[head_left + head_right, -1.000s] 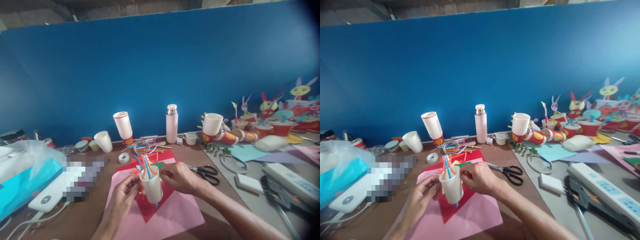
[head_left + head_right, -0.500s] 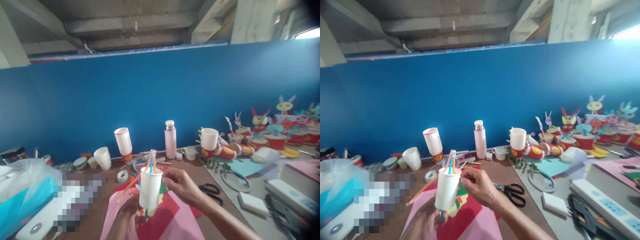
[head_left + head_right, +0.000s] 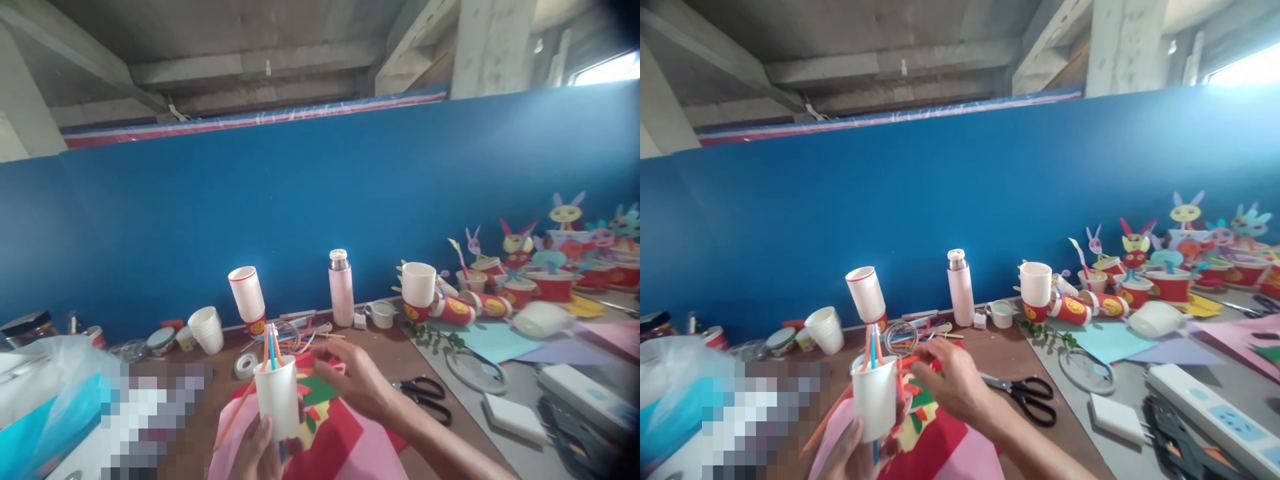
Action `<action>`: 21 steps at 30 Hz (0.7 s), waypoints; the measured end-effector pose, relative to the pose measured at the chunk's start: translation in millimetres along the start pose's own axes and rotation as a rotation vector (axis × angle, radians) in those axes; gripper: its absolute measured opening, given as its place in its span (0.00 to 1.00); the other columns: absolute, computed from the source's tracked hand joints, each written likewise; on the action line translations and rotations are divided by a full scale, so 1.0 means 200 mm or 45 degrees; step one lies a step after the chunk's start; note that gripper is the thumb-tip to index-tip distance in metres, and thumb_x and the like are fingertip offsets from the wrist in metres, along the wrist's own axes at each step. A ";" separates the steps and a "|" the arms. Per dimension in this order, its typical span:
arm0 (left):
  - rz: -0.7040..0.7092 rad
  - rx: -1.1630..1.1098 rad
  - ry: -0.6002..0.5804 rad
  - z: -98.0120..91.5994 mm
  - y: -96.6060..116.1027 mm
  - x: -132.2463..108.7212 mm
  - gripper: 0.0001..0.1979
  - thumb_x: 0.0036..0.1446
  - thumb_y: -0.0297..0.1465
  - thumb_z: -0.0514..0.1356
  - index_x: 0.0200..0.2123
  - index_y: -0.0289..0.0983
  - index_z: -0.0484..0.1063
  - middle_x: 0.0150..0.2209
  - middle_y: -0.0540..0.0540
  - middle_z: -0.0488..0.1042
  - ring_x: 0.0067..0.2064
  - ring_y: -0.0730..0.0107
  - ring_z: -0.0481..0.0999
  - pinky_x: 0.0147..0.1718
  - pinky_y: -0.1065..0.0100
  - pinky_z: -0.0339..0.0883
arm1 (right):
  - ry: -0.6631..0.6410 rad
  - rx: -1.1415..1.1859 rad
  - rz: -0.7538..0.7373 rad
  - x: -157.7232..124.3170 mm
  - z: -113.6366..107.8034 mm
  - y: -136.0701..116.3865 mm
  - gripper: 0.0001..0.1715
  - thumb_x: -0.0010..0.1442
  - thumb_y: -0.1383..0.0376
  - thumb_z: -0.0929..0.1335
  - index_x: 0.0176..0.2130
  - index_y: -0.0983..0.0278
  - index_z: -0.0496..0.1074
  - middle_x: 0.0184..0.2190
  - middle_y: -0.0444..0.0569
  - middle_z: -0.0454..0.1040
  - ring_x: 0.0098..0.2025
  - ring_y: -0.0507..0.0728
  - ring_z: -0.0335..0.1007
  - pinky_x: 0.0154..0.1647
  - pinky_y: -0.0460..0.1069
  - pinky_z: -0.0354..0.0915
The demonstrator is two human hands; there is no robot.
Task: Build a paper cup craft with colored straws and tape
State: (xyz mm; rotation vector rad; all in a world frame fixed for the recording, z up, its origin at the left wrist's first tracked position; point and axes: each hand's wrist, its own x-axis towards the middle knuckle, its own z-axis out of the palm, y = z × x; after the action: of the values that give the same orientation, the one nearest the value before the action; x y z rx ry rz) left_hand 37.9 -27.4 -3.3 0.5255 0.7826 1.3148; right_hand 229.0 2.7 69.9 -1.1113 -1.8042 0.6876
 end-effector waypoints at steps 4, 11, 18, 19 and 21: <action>-0.022 -0.114 -0.126 0.09 0.10 0.01 0.13 0.46 0.31 0.65 0.37 0.35 0.76 0.35 0.41 0.80 0.41 0.52 0.76 0.37 0.58 0.70 | 0.167 0.148 0.010 0.11 -0.11 -0.06 0.14 0.59 0.59 0.62 0.39 0.63 0.71 0.35 0.47 0.72 0.36 0.53 0.66 0.35 0.46 0.61; 0.042 -0.175 -0.127 0.32 0.27 0.08 0.17 0.53 0.29 0.60 0.47 0.35 0.70 0.37 0.39 0.80 0.38 0.58 0.78 0.33 0.60 0.71 | 0.317 0.407 -0.020 0.19 -0.16 -0.09 0.17 0.58 0.56 0.63 0.37 0.66 0.71 0.27 0.45 0.70 0.28 0.51 0.63 0.27 0.44 0.59; 0.061 -0.290 -0.161 0.50 0.30 0.21 0.19 0.56 0.31 0.57 0.51 0.32 0.66 0.35 0.37 0.79 0.38 0.56 0.78 0.33 0.59 0.73 | 0.069 0.235 -0.043 0.17 -0.10 -0.04 0.12 0.57 0.63 0.64 0.29 0.65 0.74 0.25 0.44 0.72 0.27 0.50 0.64 0.27 0.43 0.57; 0.043 -0.319 -0.160 0.52 0.31 0.22 0.20 0.56 0.31 0.57 0.52 0.32 0.66 0.35 0.37 0.79 0.38 0.56 0.78 0.33 0.60 0.73 | 0.022 0.189 -0.071 0.17 -0.08 -0.04 0.11 0.56 0.64 0.65 0.28 0.65 0.75 0.26 0.44 0.73 0.29 0.51 0.66 0.30 0.43 0.58; 0.026 -0.375 -0.130 0.55 0.31 0.21 0.21 0.55 0.31 0.58 0.52 0.33 0.66 0.33 0.38 0.79 0.38 0.57 0.78 0.32 0.61 0.74 | -0.033 0.137 -0.089 0.18 -0.05 -0.05 0.09 0.54 0.67 0.66 0.29 0.63 0.76 0.28 0.43 0.75 0.32 0.51 0.67 0.32 0.43 0.58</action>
State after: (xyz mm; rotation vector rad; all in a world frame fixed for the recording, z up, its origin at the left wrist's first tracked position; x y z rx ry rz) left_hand 83.2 36.5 104.7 0.3623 0.4893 1.3819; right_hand 225.9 29.8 95.4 -0.9678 -1.7975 0.7512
